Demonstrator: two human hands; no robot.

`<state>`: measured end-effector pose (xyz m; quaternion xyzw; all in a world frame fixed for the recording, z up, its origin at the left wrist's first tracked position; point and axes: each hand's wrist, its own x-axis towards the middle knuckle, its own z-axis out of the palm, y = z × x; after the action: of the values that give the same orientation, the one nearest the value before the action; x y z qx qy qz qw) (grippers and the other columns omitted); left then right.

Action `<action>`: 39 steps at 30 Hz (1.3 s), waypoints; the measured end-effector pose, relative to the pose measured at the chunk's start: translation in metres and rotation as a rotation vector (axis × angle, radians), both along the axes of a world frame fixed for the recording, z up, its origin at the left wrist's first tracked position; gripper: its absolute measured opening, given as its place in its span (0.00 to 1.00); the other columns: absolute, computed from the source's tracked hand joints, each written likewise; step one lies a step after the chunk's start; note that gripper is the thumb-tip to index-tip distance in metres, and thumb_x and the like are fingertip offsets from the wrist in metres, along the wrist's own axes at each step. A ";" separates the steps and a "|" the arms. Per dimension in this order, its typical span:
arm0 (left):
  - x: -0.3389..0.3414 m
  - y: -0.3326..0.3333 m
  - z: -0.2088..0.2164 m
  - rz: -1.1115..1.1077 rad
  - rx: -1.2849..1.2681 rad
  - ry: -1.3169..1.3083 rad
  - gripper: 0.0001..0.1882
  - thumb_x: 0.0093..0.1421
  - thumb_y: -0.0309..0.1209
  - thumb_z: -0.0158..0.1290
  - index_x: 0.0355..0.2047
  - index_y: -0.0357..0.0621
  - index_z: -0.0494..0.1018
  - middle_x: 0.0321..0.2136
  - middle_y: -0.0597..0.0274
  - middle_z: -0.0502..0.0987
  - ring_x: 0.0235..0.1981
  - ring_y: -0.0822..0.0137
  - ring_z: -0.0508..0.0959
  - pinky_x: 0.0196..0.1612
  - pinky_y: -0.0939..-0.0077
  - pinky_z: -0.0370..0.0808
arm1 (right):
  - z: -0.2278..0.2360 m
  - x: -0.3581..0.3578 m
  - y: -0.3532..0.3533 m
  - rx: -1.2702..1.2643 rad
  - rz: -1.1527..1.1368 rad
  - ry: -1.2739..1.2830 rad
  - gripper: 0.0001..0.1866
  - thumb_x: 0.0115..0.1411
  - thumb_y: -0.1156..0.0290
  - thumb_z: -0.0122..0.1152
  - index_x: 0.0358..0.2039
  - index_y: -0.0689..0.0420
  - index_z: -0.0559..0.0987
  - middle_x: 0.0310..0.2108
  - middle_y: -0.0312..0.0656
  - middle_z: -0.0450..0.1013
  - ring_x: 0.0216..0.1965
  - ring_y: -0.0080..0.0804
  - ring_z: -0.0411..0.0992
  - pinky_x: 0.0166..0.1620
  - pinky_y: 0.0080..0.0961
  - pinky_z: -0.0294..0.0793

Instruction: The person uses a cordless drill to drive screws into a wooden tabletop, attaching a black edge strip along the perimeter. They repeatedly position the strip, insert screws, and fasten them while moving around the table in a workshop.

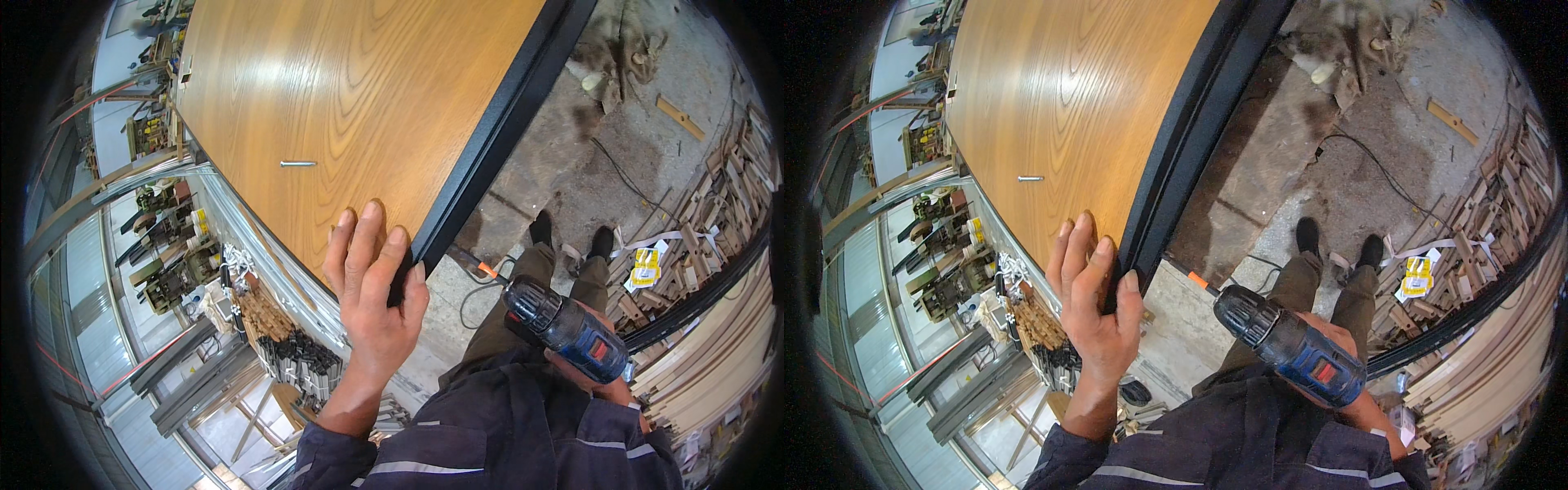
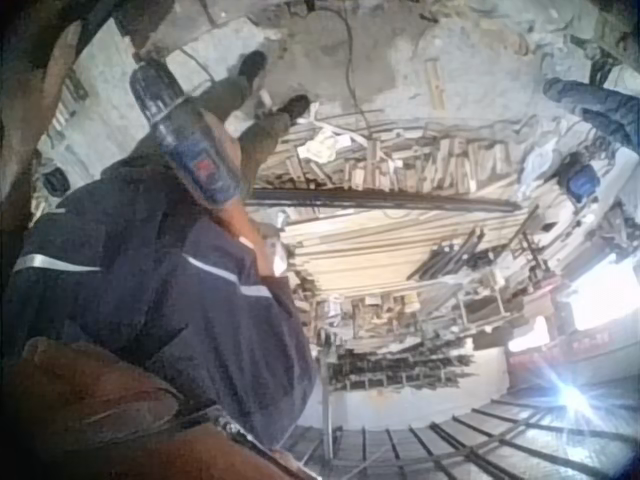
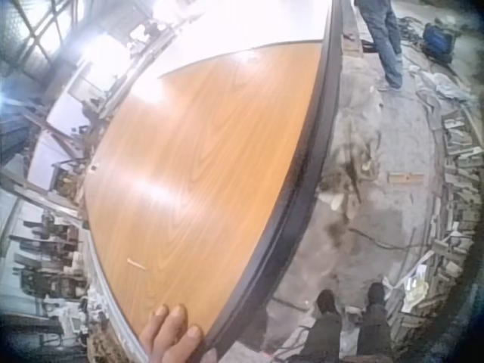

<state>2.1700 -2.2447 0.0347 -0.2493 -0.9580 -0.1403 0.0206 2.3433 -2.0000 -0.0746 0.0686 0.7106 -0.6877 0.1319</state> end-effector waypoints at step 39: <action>-0.003 0.001 -0.003 0.092 0.129 -0.028 0.25 0.53 0.25 0.69 0.53 0.39 0.79 0.63 0.51 0.74 0.69 0.44 0.64 0.71 0.46 0.59 | 0.009 -0.005 0.007 0.287 0.055 -0.196 0.32 0.41 0.50 0.78 0.42 0.52 0.75 0.32 0.41 0.75 0.36 0.46 0.79 0.42 0.37 0.78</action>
<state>2.1665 -2.2441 0.0321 -0.2014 -0.9575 -0.2041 0.0297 2.3379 -1.9926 -0.0656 0.1339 0.7867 -0.5655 0.2081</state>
